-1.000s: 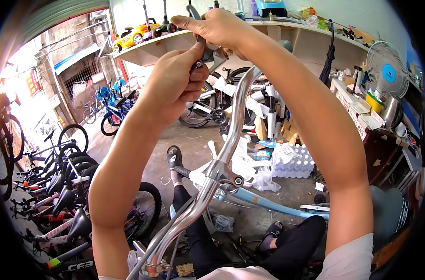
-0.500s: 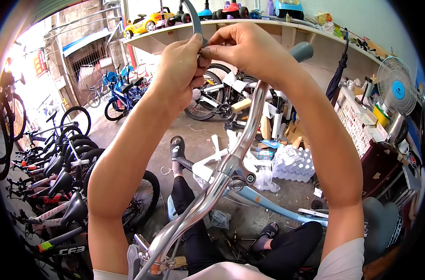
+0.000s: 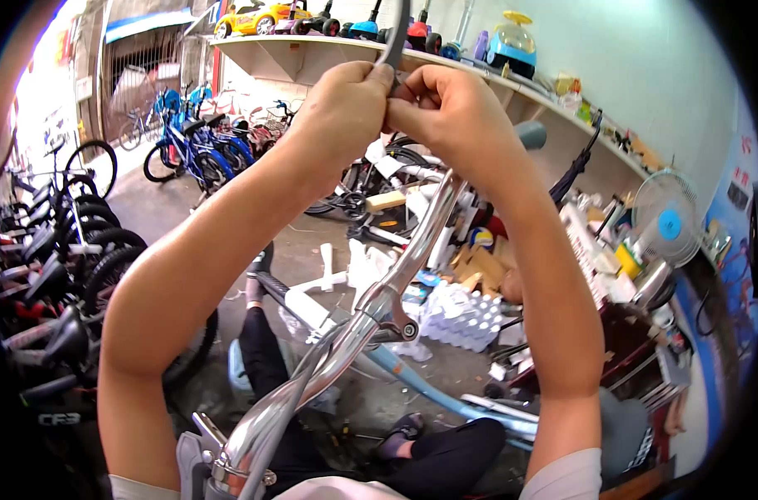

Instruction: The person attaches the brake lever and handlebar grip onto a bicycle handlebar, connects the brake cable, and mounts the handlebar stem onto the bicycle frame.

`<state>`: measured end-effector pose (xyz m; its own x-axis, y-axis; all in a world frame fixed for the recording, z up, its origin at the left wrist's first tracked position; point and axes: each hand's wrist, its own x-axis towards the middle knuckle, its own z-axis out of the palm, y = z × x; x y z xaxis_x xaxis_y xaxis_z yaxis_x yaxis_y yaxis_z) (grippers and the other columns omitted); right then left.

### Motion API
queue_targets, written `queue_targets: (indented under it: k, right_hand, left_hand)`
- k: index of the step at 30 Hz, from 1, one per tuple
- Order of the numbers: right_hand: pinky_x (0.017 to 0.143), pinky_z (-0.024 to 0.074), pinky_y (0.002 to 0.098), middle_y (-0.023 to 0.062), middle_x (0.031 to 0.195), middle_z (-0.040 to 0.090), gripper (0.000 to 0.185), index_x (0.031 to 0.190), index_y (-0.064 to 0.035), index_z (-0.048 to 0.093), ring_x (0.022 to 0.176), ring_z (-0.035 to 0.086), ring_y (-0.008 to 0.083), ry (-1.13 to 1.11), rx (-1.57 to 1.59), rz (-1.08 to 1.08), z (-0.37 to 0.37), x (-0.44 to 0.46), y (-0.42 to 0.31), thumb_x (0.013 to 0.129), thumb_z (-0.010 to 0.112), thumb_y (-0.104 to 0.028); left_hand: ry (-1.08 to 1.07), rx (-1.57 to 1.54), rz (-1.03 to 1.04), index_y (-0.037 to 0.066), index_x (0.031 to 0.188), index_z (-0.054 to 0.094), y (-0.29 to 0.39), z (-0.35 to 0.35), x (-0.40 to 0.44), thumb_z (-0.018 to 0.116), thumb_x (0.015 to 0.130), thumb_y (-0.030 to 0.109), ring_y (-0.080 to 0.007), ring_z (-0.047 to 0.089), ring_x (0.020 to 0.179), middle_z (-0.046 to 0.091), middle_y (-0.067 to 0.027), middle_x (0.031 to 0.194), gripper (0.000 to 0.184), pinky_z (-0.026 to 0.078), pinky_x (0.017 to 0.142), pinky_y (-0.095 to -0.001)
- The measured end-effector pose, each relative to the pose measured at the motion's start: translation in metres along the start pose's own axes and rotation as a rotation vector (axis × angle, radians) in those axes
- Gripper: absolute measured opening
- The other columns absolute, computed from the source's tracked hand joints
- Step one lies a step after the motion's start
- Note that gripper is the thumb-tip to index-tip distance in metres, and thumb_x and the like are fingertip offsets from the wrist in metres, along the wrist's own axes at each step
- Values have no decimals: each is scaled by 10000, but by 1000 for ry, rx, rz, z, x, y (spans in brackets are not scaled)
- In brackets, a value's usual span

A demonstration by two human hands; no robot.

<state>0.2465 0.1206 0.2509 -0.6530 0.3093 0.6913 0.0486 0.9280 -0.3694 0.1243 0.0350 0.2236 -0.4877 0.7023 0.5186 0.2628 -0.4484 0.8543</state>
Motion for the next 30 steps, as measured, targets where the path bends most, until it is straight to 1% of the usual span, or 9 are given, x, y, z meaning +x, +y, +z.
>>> queue_targets:
  k: [6,10,15,16,19,20,25,27,30]
  right_hand:
    - [596,486,415,158,697,654,349,793,-3,610,626,647,328,71,-276,-175,1,-7,-7,795,706,-339]
    - [587,477,406,154,688,648,318,793,-4,606,606,635,318,45,-286,-217,-4,-9,-5,785,702,-307]
    - [507,424,323,108,631,606,252,789,-7,613,541,579,179,124,-228,-148,-18,-22,-12,762,699,-243]
    - [481,381,285,61,593,556,211,783,-10,610,527,514,105,184,-240,-187,-20,-24,-9,775,706,-197]
    - [482,354,256,9,572,497,172,773,-11,602,528,450,69,261,-138,-183,-30,-29,5,797,708,-144]
    - [488,315,225,-50,581,457,156,775,-16,599,546,384,30,271,-65,-153,-33,-34,5,841,697,-118]
    - [517,283,194,-84,655,498,140,810,-27,607,591,365,-8,326,145,-64,-41,-38,14,892,668,-123]
    - [538,296,184,-77,674,512,133,808,-26,607,608,393,-11,226,338,84,-43,-39,9,891,663,-114]
    - [549,305,184,-71,683,528,129,822,-18,614,616,416,-7,165,360,116,-47,-38,7,894,651,-118]
  left_hand:
    - [17,45,23,52,1024,630,-4,4,1,481,1052,318,-39,407,553,509,45,701,306,300,459,-219]
    - [-7,37,19,49,1037,630,-3,7,0,486,1050,318,-42,403,526,530,37,709,306,306,441,-226]
    - [-110,-27,25,68,1103,638,10,5,-10,480,1053,337,-47,488,499,563,22,687,315,357,424,-211]
    - [-96,-52,2,79,1113,638,12,4,-13,481,1054,347,-50,528,524,560,21,662,316,380,445,-200]
    - [-59,-34,-14,72,1073,636,7,3,-11,485,1055,353,-51,496,513,552,23,650,319,374,451,-208]
    - [-58,-31,-6,72,1073,636,7,2,-10,485,1055,353,-51,496,513,552,23,650,319,374,451,-208]
    - [-15,-37,2,56,929,618,3,0,-6,477,1063,349,-56,414,486,507,37,628,352,354,447,-227]
    - [-18,-52,28,50,916,618,3,2,-7,479,1065,336,-44,398,478,494,48,612,351,329,436,-210]
    - [-29,-56,42,65,878,619,7,5,-7,490,1062,336,-27,359,480,460,66,608,351,283,427,-215]
